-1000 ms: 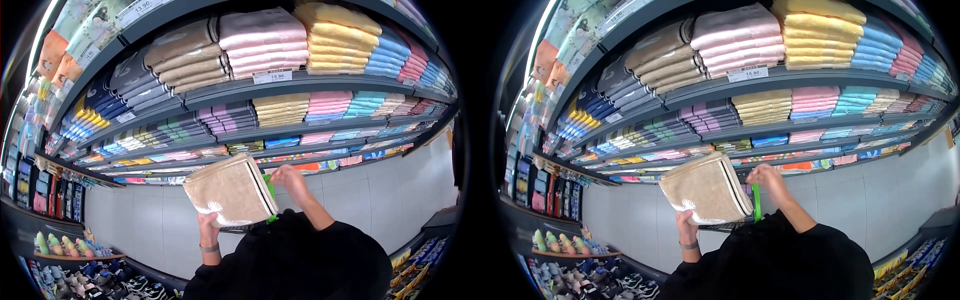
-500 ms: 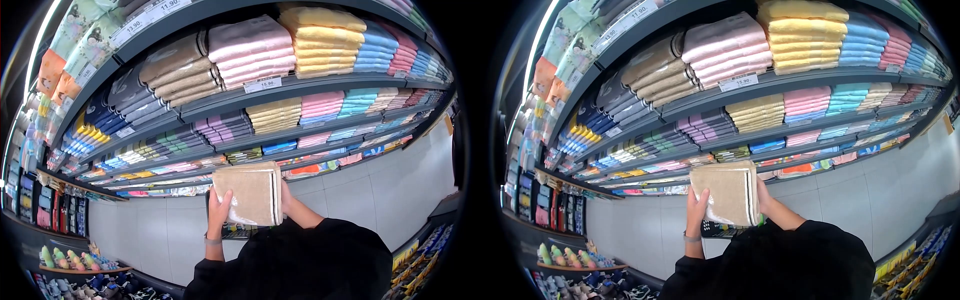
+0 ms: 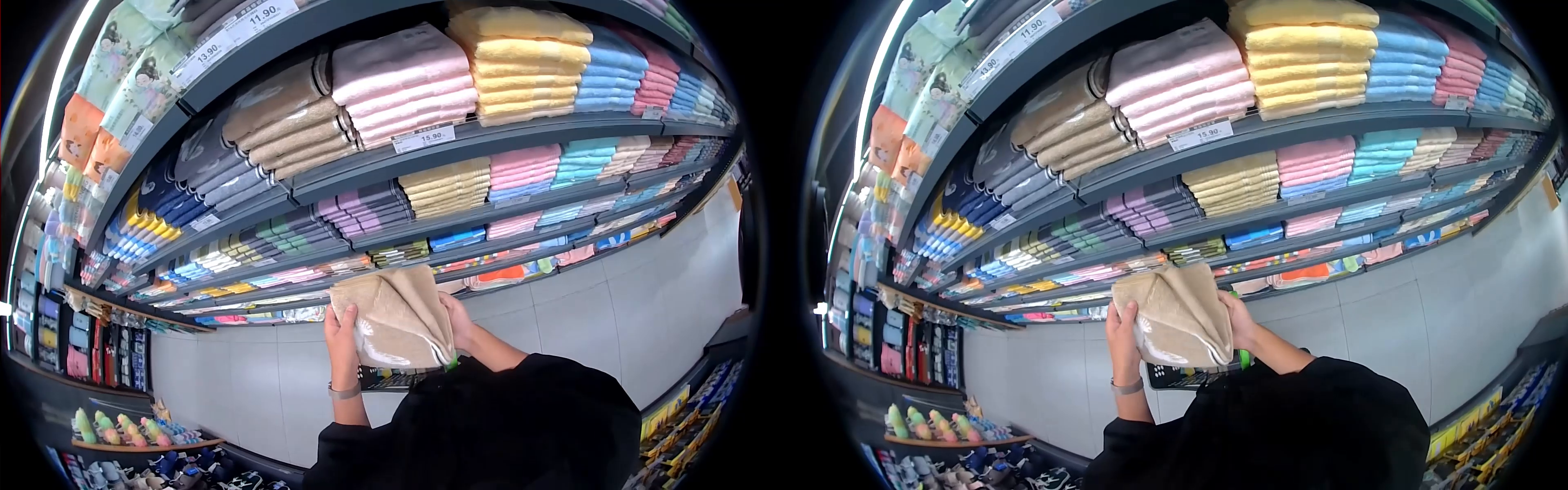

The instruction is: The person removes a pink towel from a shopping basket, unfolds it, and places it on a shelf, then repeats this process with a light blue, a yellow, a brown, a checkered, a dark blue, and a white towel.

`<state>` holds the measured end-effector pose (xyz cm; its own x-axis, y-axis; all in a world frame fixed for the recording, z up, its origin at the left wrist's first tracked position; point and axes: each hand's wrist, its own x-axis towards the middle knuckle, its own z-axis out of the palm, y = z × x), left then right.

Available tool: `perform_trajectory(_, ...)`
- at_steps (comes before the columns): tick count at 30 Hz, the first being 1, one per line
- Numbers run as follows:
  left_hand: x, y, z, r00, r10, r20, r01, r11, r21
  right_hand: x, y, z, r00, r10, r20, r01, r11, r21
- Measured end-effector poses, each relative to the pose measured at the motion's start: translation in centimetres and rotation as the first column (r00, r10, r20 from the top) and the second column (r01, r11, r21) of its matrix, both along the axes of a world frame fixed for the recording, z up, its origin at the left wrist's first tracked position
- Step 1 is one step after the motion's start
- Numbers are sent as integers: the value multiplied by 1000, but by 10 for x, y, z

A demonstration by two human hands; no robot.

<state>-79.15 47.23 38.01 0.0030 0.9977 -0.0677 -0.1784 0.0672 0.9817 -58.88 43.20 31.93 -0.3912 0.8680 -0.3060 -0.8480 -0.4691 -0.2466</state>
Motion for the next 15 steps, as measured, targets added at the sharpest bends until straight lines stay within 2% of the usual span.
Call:
perform_trajectory(3,-3,-3,-9,999,28,15,-27,998,-62,-1,1,-14,999,28,-35,-28,1000,13)
perform_trajectory(5,-5,0,-17,993,-62,-97,56,996,-67,0,2,-20,996,2,-88,-4,1000,-25)
perform_trajectory(6,-11,1,-27,994,-58,-95,52,996,-66,0,2,-16,996,6,-85,-8,1000,-24)
perform_trajectory(8,-31,-2,-52,959,-86,272,186,910,-370,-1,2,-6,997,-83,12,83,996,-20)
perform_trajectory(9,-34,-7,-56,940,-83,332,227,876,-425,0,4,-9,998,-60,-17,60,998,0)
perform_trajectory(12,-36,-18,-64,950,-183,252,265,899,-348,0,13,-9,997,-66,34,68,996,-60)
perform_trajectory(13,-31,-20,-60,975,-141,171,187,939,-290,4,13,-6,996,-46,73,49,998,-34)
perform_trajectory(14,-30,-20,-53,975,-143,172,188,941,-280,7,11,-2,996,-47,76,49,998,-24)
perform_trajectory(15,-29,-19,-47,994,-94,48,101,974,-200,9,6,6,983,-39,179,30,998,57)
